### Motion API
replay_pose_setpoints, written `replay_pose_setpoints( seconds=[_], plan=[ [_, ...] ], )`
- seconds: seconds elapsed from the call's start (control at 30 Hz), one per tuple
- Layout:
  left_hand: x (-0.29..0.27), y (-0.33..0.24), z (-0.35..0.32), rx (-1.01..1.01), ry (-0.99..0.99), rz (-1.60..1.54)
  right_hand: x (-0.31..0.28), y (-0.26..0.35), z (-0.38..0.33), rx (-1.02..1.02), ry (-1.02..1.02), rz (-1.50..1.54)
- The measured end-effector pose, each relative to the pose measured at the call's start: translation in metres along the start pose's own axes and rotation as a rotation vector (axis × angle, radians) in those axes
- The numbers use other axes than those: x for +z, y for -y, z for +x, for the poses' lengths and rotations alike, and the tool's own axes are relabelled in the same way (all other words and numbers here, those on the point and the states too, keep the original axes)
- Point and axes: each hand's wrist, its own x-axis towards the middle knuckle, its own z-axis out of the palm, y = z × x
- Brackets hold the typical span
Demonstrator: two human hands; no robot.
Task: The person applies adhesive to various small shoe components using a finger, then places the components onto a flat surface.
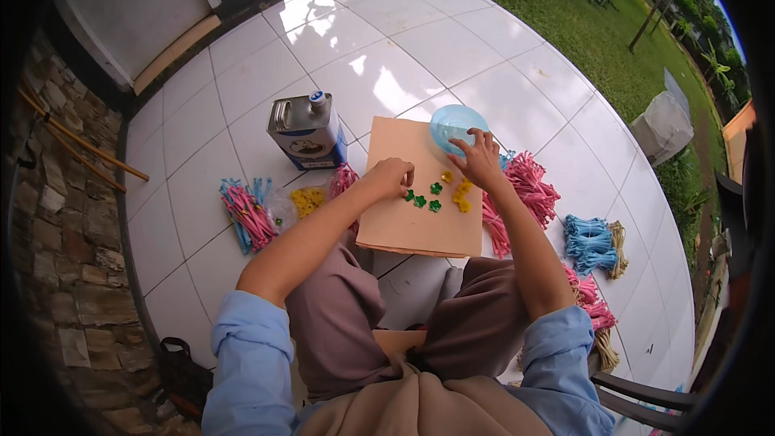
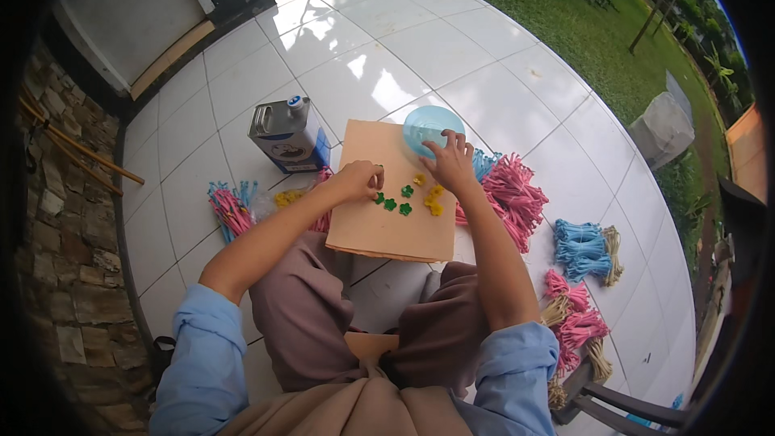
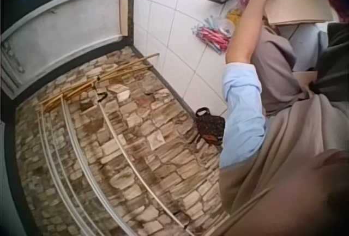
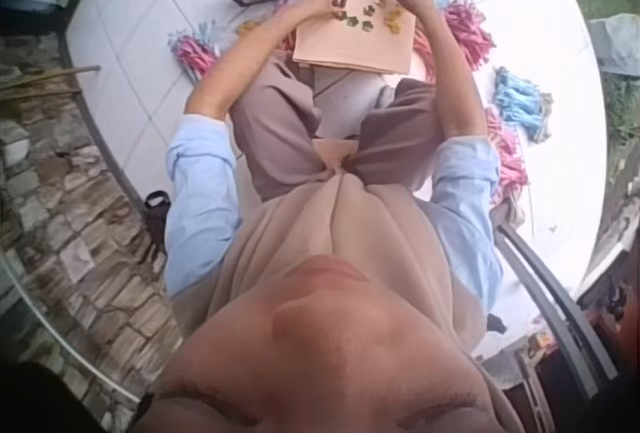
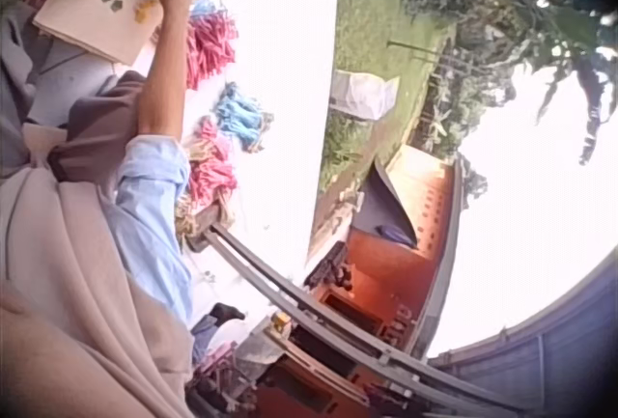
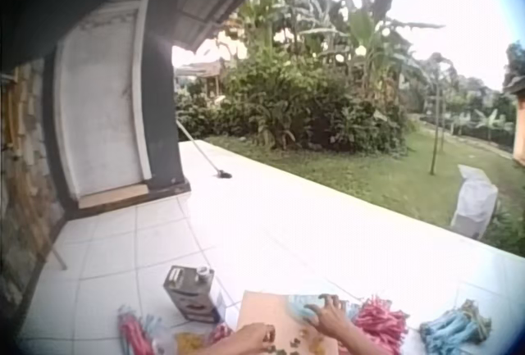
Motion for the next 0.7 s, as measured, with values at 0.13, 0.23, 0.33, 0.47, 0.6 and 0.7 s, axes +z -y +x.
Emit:
replay_pose_setpoints(
  seconds=[0.13,0.23,0.33,0.47,0.6,0.7],
  plan=[
    [0.005,0.008,0.002,-0.005,0.033,0.014,0.003,0.003,0.002,0.052,0.026,0.010],
    [0.002,0.002,0.001,-0.006,0.013,0.009,0.004,0.002,0.003,0.068,0.052,0.008],
    [-0.003,-0.004,0.001,-0.006,0.027,-0.002,0.003,0.004,0.004,0.073,0.072,-0.004],
    [-0.013,-0.004,0.003,-0.183,-0.022,-0.368,0.001,0.010,0.004,0.056,-0.031,-0.027],
    [-0.021,-0.007,0.003,-0.320,-0.155,-0.639,-0.014,0.017,0.004,0.018,-0.157,0.018],
    [-0.022,-0.002,0.004,-0.392,-0.215,-0.832,-0.027,0.029,0.004,-0.094,-0.192,0.173]
  ],
)
